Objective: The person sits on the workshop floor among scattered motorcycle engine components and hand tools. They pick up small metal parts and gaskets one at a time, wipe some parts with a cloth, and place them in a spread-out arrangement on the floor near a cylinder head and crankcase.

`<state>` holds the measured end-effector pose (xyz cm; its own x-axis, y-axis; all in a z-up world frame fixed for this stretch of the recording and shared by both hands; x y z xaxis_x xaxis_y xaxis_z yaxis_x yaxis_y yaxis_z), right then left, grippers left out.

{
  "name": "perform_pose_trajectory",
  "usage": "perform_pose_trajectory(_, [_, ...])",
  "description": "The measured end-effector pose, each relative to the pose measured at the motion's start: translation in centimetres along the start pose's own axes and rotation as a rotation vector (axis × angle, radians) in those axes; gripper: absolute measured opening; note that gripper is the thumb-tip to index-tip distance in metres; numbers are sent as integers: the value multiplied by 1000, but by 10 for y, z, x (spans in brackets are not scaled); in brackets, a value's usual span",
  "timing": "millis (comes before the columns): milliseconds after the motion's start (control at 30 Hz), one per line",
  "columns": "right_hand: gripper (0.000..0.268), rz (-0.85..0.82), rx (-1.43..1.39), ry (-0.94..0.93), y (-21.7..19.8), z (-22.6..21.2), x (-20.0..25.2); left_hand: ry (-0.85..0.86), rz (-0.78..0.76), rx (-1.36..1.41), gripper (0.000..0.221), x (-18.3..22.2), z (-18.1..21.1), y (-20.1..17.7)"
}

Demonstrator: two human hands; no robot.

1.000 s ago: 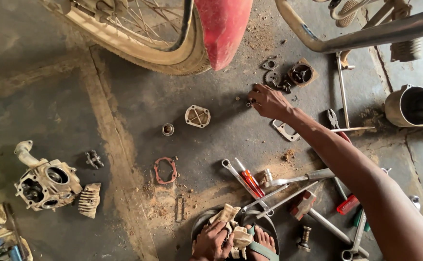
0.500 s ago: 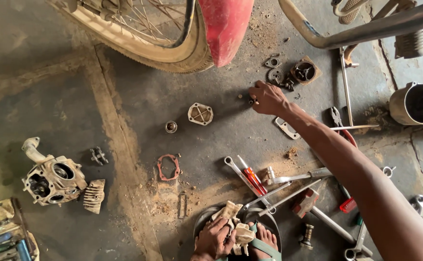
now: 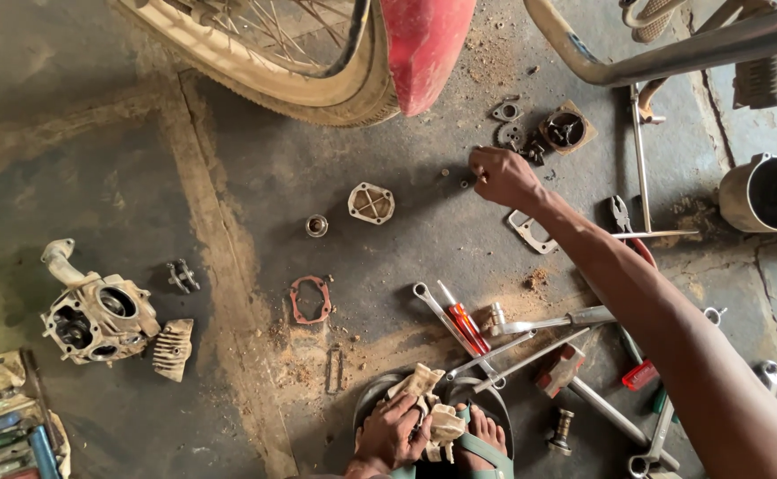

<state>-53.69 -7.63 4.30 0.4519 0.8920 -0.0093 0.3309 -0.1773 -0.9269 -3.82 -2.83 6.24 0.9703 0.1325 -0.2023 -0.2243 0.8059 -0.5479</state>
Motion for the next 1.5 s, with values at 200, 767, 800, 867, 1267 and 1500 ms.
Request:
perform_pose_trajectory(200, [11,-270,-365,699,-47,-3,7,-48,-68,50,28,9,-11,14])
perform_pose_trajectory(767, [14,-101,-388,337,-6,-16,-8,38,31,-22,21,-8,7,-8])
perform_pose_trajectory(800, [14,-111,-390,332,-4,-17,-8,28,36,-22,21,-8,7,-8])
perform_pose_trajectory(867, [13,-66,-305,201,-5,-22,-8,-22,-18,39,21,-10,5,-9])
perform_pose_trajectory(1267, [9,-115,-52,119,45,8,-4,-10,-33,56,21,-5,2,-2])
perform_pose_trajectory(1500, [12,-438,-1065,716,-23,3,7,-9,-11,0,24,1,-2,3])
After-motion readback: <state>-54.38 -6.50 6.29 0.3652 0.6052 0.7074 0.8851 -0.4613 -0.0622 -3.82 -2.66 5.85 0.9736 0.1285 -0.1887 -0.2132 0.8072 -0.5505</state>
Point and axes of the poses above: each hand's wrist, its own x-axis away from the middle knuckle, its own y-axis out of the palm, z = x × y, the point moved 3 cm from there along -x, towards the middle knuckle, and after that the axes turned 13 degrees about y, right-handed, at the moved point
